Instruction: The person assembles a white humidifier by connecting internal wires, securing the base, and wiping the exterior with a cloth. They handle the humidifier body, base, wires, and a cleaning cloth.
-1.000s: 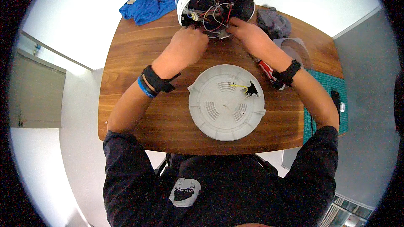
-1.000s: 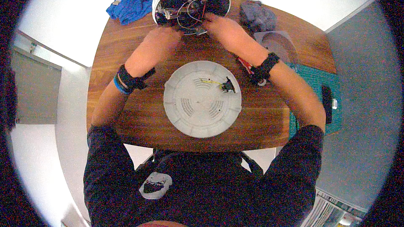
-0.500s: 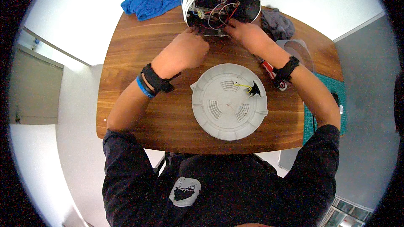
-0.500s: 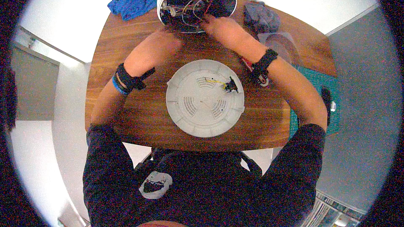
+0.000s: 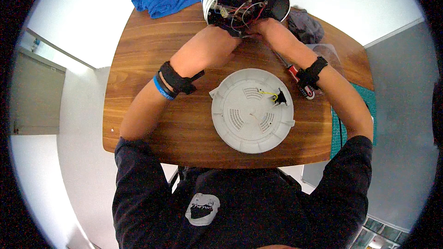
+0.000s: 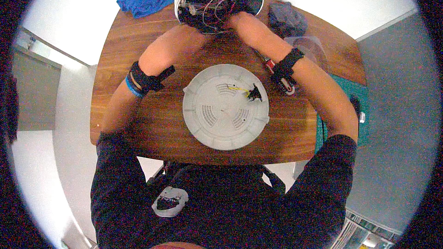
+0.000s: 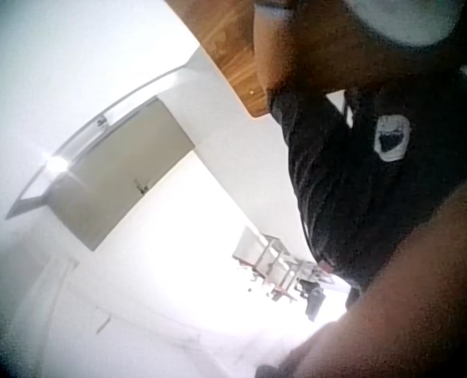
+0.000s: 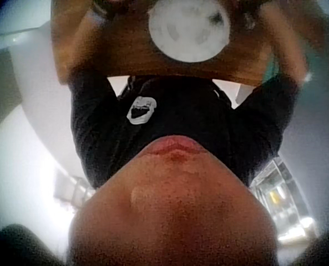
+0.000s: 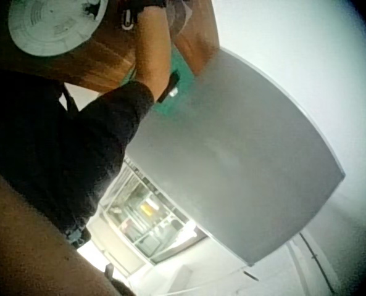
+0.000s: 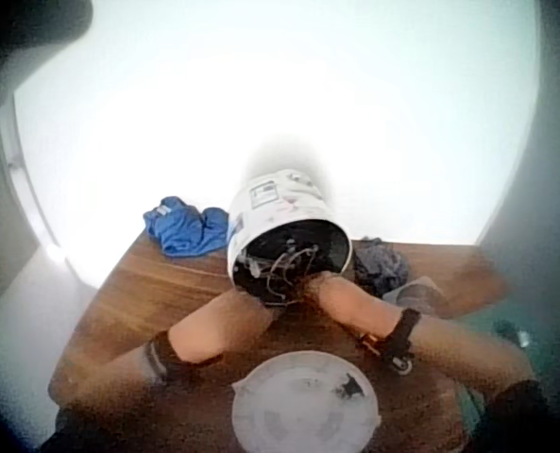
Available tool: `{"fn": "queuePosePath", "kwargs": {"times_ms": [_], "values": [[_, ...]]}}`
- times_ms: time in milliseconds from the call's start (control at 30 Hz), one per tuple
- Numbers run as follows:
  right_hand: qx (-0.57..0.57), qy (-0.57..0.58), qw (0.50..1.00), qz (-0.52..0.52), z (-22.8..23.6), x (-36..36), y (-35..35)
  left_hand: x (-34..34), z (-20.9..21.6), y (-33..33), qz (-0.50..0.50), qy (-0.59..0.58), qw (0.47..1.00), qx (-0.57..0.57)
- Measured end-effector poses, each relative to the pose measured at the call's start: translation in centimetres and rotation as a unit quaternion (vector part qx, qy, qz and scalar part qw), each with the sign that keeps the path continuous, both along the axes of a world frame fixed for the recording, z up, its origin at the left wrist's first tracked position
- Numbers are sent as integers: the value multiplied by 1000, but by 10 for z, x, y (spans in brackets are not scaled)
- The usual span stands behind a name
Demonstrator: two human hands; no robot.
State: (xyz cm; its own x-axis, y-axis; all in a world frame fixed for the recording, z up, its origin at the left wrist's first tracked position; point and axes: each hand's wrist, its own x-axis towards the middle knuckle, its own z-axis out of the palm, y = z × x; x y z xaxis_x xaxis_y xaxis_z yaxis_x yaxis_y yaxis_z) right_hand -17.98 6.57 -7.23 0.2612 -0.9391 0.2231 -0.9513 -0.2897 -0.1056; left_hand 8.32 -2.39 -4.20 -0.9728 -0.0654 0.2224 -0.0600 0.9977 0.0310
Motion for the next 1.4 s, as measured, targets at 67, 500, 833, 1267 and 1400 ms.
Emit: {"fn": "queuePosePath", "kwargs": {"times_ms": [67, 500, 833, 1267, 1400], "values": [[14, 21, 999, -29, -1, -2, 0, -2, 5, 2, 4, -1, 1000, 3], [60, 93, 990, -83, 0, 20, 14, -16, -10, -6, 58, -8, 995, -79], [-10, 122, 992, -17, 2, 18, 1, -12, -18, -12, 62, -35, 995, -69], [46, 128, 991, -14, 17, 29, 33, 2, 9, -7, 37, -121, 991, 48], [11, 53, 998, 35, 37, 34, 65, 1, 12, -5, 24, -119, 989, 80]]}}
